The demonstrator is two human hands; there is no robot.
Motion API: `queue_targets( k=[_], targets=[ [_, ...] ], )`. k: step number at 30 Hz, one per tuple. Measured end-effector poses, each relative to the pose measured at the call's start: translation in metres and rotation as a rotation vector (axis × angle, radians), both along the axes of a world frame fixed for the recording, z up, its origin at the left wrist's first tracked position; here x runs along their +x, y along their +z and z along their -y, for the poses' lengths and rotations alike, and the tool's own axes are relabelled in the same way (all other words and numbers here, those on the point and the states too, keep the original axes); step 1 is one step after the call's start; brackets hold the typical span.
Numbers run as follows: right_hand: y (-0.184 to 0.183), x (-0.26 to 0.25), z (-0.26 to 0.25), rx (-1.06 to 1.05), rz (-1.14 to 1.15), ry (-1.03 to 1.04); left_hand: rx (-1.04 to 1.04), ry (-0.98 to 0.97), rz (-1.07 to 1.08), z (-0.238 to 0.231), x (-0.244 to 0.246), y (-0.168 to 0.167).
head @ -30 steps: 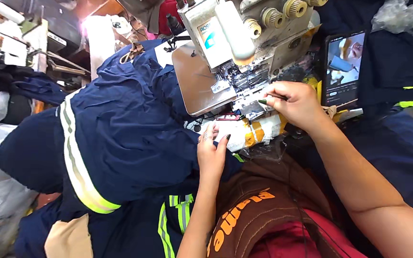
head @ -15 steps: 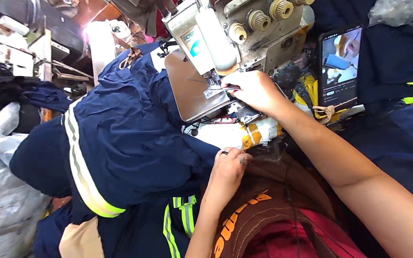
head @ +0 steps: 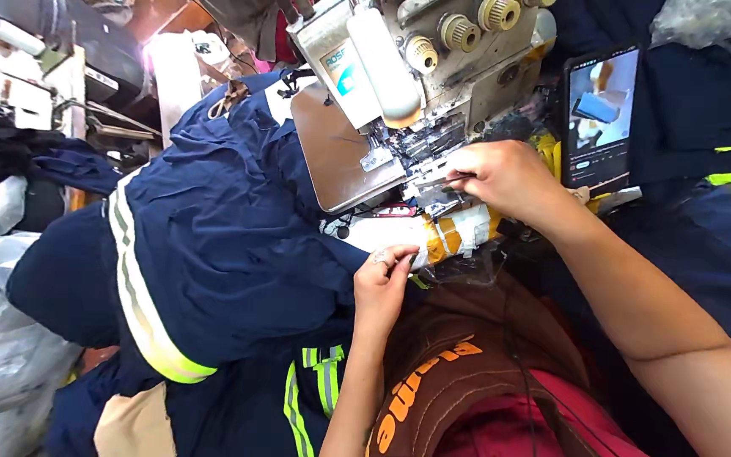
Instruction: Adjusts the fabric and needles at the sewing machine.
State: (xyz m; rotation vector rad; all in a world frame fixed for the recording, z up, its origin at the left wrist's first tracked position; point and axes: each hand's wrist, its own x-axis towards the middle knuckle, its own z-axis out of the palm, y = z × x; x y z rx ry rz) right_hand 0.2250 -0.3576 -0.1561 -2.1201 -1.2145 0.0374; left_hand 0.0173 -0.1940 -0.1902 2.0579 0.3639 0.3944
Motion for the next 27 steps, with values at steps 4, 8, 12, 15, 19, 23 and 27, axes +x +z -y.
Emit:
queue_targets(
  k=[4,8,12,15,19,23,27],
  targets=[
    [0.004,-0.030,0.023,0.097,-0.027,0.047,-0.447,0.073,-0.027,0.005,0.028,0.019],
    [-0.004,-0.075,0.033,0.151,-0.110,0.163,-0.968,-0.066,-0.035,0.014,0.049,0.033],
    [-0.016,-0.097,0.045,0.104,-0.215,0.282,-1.066,-0.005,-0.026,0.022,0.050,0.037],
    [-0.010,-0.091,0.054,0.167,-0.263,0.264,-0.452,-0.029,-0.118,0.023,0.036,0.026],
    [-0.006,-0.080,0.051,0.319,-0.283,0.078,0.130,-0.341,-0.132,0.045,0.014,0.022],
    [-0.016,-0.082,0.046,0.276,-0.220,0.052,0.056,-0.592,0.037,0.054,0.004,0.036],
    [-0.025,-0.087,0.052,0.363,-0.318,0.029,-0.580,-0.628,0.251,0.042,0.001,0.057]
  ],
)
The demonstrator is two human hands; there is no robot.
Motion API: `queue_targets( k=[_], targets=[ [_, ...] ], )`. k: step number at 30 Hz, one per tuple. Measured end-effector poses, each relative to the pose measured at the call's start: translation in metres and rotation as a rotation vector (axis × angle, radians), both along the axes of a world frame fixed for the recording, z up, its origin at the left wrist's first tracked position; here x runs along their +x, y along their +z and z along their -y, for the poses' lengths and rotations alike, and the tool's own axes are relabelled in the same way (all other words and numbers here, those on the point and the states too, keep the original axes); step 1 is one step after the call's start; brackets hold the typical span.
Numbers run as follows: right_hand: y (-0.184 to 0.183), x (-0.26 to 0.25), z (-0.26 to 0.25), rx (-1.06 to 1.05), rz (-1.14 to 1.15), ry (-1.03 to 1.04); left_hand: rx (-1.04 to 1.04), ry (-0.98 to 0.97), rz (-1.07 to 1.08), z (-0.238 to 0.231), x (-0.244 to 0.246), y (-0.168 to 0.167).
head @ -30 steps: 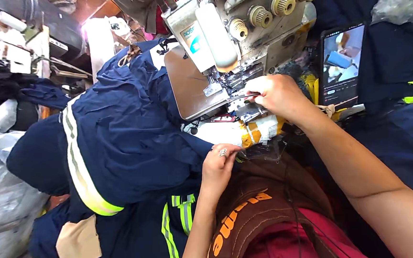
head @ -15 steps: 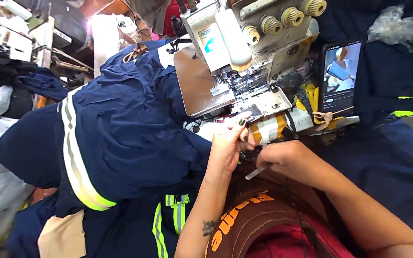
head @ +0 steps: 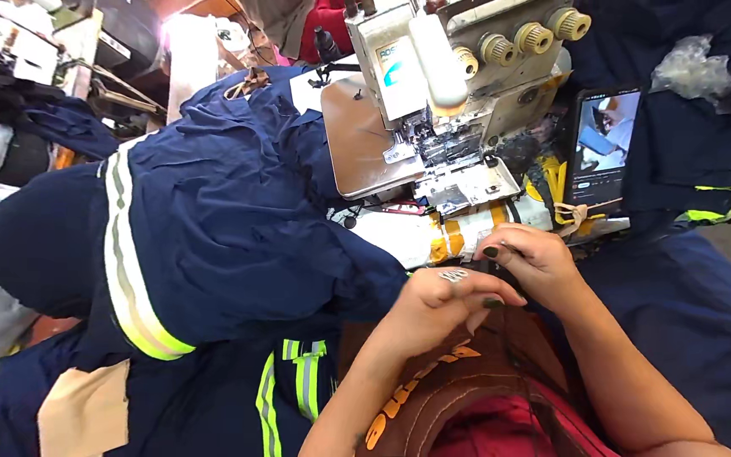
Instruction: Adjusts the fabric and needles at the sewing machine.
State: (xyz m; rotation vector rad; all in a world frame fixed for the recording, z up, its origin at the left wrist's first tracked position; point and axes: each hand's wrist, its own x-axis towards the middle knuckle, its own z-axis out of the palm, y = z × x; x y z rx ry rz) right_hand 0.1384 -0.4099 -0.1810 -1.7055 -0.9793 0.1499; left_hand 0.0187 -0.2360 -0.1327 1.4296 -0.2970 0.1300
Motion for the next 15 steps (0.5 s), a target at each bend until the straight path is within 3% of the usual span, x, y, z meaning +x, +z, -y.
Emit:
queue_targets(
  k=[2,4,5,9,15],
  targets=[
    [0.003,-0.005,0.002,0.082,-0.050,0.013,-0.296,0.077,-0.060,-0.002,0.001,0.008],
    [0.011,-0.012,0.002,0.147,-0.094,0.054,-0.402,0.246,-0.093,-0.002,0.009,0.009],
    [0.016,-0.015,0.001,0.175,-0.114,0.079,-0.339,0.340,-0.077,-0.002,0.014,0.006],
    [0.027,-0.022,-0.005,0.262,-0.175,0.031,0.239,0.538,0.076,0.001,0.029,-0.016],
    [0.019,-0.012,-0.015,0.303,-0.143,-0.241,0.313,0.647,0.162,0.019,0.030,-0.033]
  ],
)
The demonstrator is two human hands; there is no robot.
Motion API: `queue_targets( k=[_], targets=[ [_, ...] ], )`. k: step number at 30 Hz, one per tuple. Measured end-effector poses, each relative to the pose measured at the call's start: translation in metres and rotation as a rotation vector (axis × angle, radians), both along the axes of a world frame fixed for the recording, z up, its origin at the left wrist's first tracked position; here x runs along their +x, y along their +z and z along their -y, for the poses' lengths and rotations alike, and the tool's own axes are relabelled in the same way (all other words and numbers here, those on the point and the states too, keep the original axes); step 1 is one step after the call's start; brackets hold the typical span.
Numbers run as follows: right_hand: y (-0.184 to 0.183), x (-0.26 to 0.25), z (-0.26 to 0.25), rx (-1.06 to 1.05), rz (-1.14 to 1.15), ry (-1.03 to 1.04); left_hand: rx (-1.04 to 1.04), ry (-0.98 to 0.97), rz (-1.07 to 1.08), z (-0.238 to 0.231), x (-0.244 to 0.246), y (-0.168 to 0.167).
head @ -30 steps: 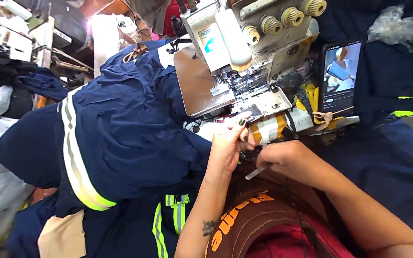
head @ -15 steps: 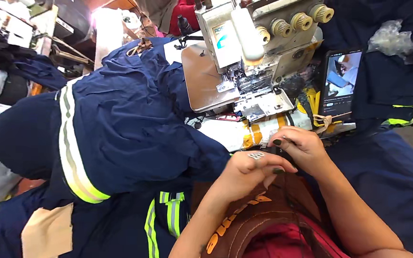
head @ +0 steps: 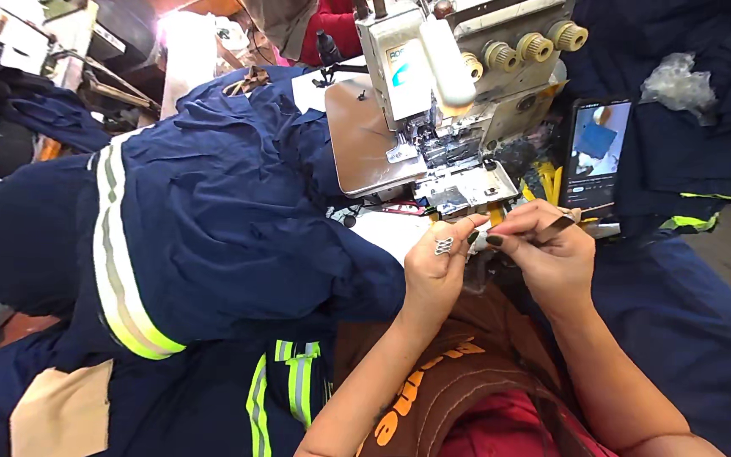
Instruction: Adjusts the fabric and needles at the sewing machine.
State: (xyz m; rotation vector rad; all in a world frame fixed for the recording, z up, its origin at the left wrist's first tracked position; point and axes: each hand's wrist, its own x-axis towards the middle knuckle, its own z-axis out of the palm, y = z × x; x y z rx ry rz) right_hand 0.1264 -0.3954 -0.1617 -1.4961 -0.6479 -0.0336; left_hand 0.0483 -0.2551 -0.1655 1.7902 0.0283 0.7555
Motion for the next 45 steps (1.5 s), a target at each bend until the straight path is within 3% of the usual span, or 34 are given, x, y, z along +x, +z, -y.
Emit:
queue_targets(
  k=[12,19,23,27,30,35,38,45],
  targets=[
    [-0.009,0.011,-0.020,-0.050,0.096,-0.085,-0.202,0.025,-0.046,0.008,0.016,0.002],
    [-0.008,0.024,-0.027,-0.198,0.170,-0.149,-0.141,0.081,-0.093,0.002,0.026,-0.003],
    [-0.003,0.025,-0.027,-0.177,0.100,-0.064,-0.260,0.107,-0.204,-0.003,0.030,0.003],
    [0.004,0.033,-0.016,-0.112,0.087,0.092,-0.399,0.103,-0.186,-0.020,0.034,-0.003],
    [0.007,0.033,-0.007,-0.094,-0.029,0.091,-0.485,0.098,-0.161,-0.027,0.033,-0.006],
    [0.017,0.026,-0.007,0.267,-0.280,0.210,-0.654,0.067,-0.168,-0.026,0.033,-0.007],
    [0.014,0.025,-0.013,0.364,-0.199,0.174,-0.791,0.050,-0.181,-0.026,0.033,-0.004],
    [0.007,0.019,-0.026,0.339,-0.049,0.051,-1.033,0.028,-0.194,-0.027,0.034,0.007]
  ],
)
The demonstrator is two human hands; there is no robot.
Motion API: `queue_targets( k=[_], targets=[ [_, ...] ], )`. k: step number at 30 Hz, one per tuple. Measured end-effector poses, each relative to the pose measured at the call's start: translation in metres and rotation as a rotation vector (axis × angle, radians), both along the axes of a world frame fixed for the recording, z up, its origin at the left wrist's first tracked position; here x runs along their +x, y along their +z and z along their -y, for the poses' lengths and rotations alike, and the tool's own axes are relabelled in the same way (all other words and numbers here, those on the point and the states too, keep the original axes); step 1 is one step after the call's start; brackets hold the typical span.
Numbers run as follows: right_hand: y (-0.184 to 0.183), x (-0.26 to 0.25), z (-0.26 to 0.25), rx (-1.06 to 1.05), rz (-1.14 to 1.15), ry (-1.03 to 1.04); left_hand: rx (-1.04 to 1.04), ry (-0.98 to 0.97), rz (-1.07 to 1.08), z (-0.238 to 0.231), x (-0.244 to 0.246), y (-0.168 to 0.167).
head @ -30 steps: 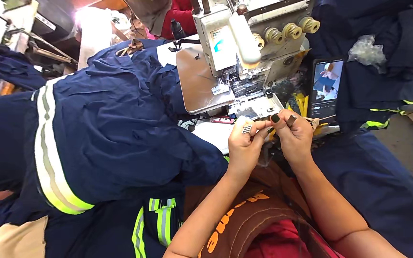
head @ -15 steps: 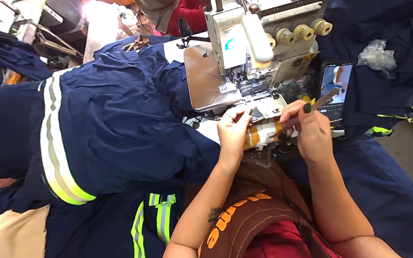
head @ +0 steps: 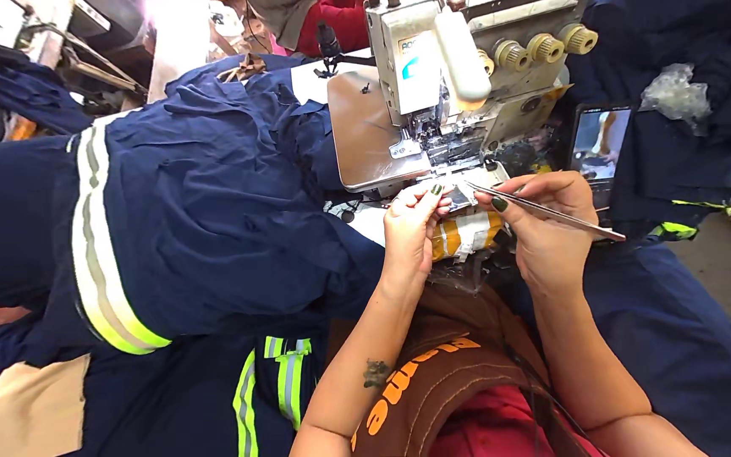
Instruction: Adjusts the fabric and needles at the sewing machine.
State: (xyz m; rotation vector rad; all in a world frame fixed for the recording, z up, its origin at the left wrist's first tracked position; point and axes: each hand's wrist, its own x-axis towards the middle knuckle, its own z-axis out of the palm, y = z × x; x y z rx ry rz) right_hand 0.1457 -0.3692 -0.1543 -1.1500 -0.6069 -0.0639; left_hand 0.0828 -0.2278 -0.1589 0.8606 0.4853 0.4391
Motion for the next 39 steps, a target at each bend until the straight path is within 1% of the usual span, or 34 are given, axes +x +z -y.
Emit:
queue_targets(
  k=[3,7,9,12,14,17,20,27,30,34,39],
  targets=[
    [-0.001,-0.001,-0.005,-0.069,0.051,-0.013,-0.108,-0.014,-0.014,-0.003,0.003,0.005],
    [0.000,0.001,-0.010,-0.116,0.091,0.066,-0.218,-0.026,-0.047,-0.008,0.007,0.008],
    [0.001,-0.001,-0.011,-0.130,0.091,0.061,-0.230,-0.023,-0.048,-0.009,0.007,0.008],
    [-0.001,-0.001,-0.011,-0.136,0.109,-0.030,-0.243,-0.034,-0.049,-0.008,0.007,0.008],
    [-0.001,0.001,-0.011,-0.143,0.132,-0.055,-0.261,-0.043,-0.054,-0.009,0.007,0.009],
    [0.001,0.005,-0.013,-0.169,0.159,-0.034,-0.289,-0.084,-0.056,-0.014,0.006,0.009],
    [0.004,0.006,-0.019,-0.182,0.116,0.004,-0.295,-0.132,-0.054,-0.019,0.006,0.011],
    [0.006,0.006,-0.026,-0.137,0.061,-0.052,-0.409,-0.158,-0.016,-0.029,0.009,0.012],
    [0.006,0.006,-0.025,-0.161,0.055,-0.049,-0.411,-0.159,-0.023,-0.029,0.009,0.015],
    [0.006,0.006,-0.023,-0.208,0.045,-0.031,-0.354,-0.177,-0.039,-0.030,0.008,0.014],
    [0.006,0.008,-0.022,-0.187,0.017,0.026,-0.264,-0.206,-0.034,-0.032,0.006,0.010]
  ],
)
